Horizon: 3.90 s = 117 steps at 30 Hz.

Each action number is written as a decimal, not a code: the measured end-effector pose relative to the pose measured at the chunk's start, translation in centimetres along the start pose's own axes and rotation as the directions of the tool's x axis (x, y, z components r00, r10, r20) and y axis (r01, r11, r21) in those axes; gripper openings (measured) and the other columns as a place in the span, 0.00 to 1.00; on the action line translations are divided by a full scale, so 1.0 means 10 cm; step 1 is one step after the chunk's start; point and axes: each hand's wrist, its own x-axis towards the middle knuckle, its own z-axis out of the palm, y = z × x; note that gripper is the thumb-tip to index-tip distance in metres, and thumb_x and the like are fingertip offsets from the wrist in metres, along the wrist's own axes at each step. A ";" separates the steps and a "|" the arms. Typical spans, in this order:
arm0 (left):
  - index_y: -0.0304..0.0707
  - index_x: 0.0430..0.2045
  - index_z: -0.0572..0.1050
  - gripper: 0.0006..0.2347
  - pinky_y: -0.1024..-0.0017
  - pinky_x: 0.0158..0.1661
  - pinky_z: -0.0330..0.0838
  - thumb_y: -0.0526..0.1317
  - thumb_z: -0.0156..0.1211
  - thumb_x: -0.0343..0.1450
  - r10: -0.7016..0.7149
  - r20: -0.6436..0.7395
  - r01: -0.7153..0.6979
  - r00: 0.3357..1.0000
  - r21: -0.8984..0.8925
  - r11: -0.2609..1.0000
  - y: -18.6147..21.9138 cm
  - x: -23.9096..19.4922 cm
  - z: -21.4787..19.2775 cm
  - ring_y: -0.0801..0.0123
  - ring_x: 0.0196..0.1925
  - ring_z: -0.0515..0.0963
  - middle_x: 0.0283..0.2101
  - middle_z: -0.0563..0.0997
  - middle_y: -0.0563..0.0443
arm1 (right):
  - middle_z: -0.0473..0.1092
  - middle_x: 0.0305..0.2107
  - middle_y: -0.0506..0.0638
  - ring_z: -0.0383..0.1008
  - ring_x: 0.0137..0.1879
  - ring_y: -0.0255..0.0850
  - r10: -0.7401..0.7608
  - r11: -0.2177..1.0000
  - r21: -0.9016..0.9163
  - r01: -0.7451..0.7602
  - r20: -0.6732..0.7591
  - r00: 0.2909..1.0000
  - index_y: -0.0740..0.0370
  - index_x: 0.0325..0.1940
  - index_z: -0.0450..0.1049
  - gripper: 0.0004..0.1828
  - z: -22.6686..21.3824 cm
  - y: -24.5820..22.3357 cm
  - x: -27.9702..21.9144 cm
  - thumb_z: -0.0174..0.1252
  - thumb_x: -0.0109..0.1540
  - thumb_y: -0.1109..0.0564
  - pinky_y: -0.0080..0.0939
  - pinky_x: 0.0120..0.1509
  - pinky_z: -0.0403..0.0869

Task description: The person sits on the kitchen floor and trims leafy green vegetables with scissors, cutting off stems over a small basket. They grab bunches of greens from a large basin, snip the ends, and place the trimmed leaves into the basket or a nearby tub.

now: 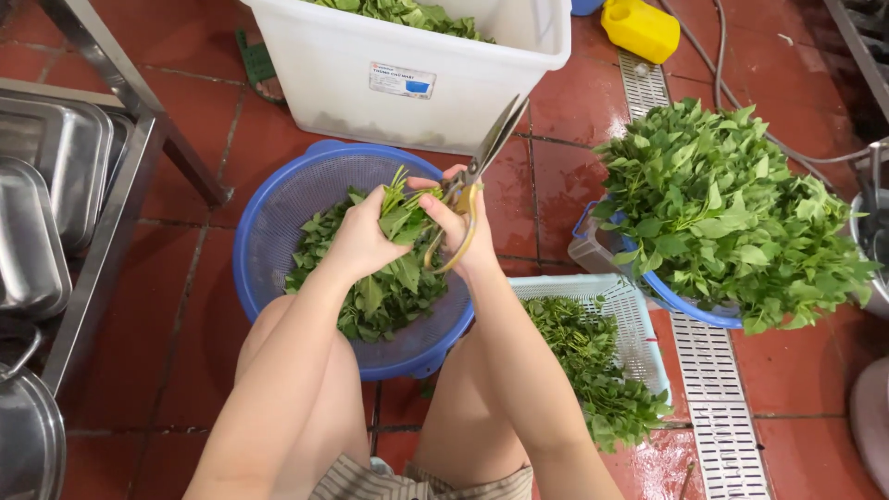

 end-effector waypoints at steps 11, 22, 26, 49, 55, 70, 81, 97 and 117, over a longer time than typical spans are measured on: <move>0.32 0.49 0.63 0.32 0.59 0.47 0.76 0.37 0.76 0.54 -0.063 0.157 0.051 0.986 0.081 0.995 0.00 0.03 0.07 0.46 0.49 0.82 0.45 0.80 0.34 | 0.75 0.54 0.59 0.74 0.63 0.41 0.025 1.000 -0.018 -0.023 0.118 0.993 0.54 0.53 0.59 0.24 -0.01 -0.09 0.00 0.61 0.62 0.71 0.41 0.65 0.75; 0.35 0.58 0.61 0.40 0.64 0.59 0.69 0.43 0.79 0.54 0.014 0.296 -0.003 0.955 -0.039 0.999 -0.03 0.02 -0.02 0.54 0.61 0.77 0.56 0.76 0.38 | 0.70 0.43 0.47 0.71 0.51 0.36 0.045 0.965 -0.263 -0.019 0.091 0.995 0.59 0.53 0.65 0.23 -0.21 -0.02 -0.06 0.67 0.60 0.69 0.39 0.54 0.74; 0.37 0.60 0.62 0.39 0.64 0.61 0.66 0.44 0.79 0.55 0.047 0.378 -0.032 0.925 -0.045 0.998 -0.25 0.01 0.01 0.57 0.63 0.74 0.58 0.75 0.39 | 0.69 0.44 0.45 0.70 0.52 0.34 -0.088 0.835 -0.511 0.206 0.246 0.965 0.58 0.55 0.65 0.26 -0.18 0.01 -0.09 0.71 0.58 0.66 0.39 0.57 0.73; 0.39 0.55 0.75 0.24 0.66 0.42 0.77 0.36 0.70 0.62 -0.171 0.194 0.143 0.966 0.147 0.979 -0.10 0.05 0.52 0.61 0.36 0.84 0.37 0.84 0.40 | 0.75 0.43 0.52 0.77 0.52 0.39 -0.103 0.961 -0.248 0.119 0.076 0.992 0.58 0.54 0.61 0.22 -0.36 -0.37 -0.19 0.64 0.63 0.69 0.41 0.58 0.77; 0.35 0.49 0.77 0.18 0.72 0.44 0.76 0.32 0.65 0.64 0.044 0.199 0.002 0.979 -0.224 0.975 -0.48 0.15 0.72 0.71 0.41 0.83 0.40 0.86 0.49 | 0.72 0.38 0.47 0.71 0.44 0.35 -0.067 0.551 -0.820 -0.157 -0.230 0.971 0.60 0.64 0.67 0.37 -0.90 -0.84 -0.71 0.76 0.55 0.56 0.37 0.52 0.75; 0.34 0.37 0.78 0.14 0.52 0.45 0.75 0.40 0.64 0.60 0.079 0.737 -0.397 0.671 0.268 0.878 0.93 0.12 2.39 0.42 0.43 0.82 0.36 0.83 0.33 | 0.64 0.43 0.48 0.64 0.48 0.39 0.197 0.527 -0.754 -0.391 -0.339 0.920 0.62 0.74 0.58 0.55 -1.77 -0.96 -2.57 0.71 0.52 0.35 0.43 0.53 0.70; 0.29 0.34 0.84 0.17 0.59 0.48 0.79 0.39 0.72 0.54 -0.370 0.840 -0.457 0.397 0.530 0.714 0.30 0.12 3.27 0.51 0.47 0.85 0.42 0.85 0.35 | 0.59 0.10 0.43 0.58 0.14 0.34 0.391 0.680 -0.164 -0.714 -0.743 0.543 0.63 0.35 0.73 0.20 -1.33 -0.36 -3.09 0.51 0.69 0.44 0.37 0.18 0.58; 0.28 0.46 0.58 0.30 0.50 0.42 0.77 0.35 0.72 0.56 0.011 0.608 -0.320 0.794 0.403 0.857 0.99 0.56 1.20 0.36 0.43 0.81 0.35 0.80 0.25 | 0.67 0.48 0.44 0.67 0.56 0.34 -0.265 0.867 -0.487 0.109 -0.263 0.928 0.57 0.60 0.65 0.32 -0.90 -0.81 -0.95 0.73 0.57 0.64 0.36 0.61 0.70; 0.37 0.57 0.62 0.31 0.64 0.51 0.76 0.36 0.67 0.58 -0.218 0.008 0.212 0.976 -0.279 0.937 -0.74 0.31 -0.13 0.55 0.53 0.81 0.49 0.79 0.39 | 0.66 0.43 0.45 0.69 0.51 0.37 0.033 0.966 -0.259 -0.018 0.054 0.998 0.57 0.54 0.66 0.28 0.02 0.38 0.27 0.70 0.55 0.70 0.39 0.55 0.72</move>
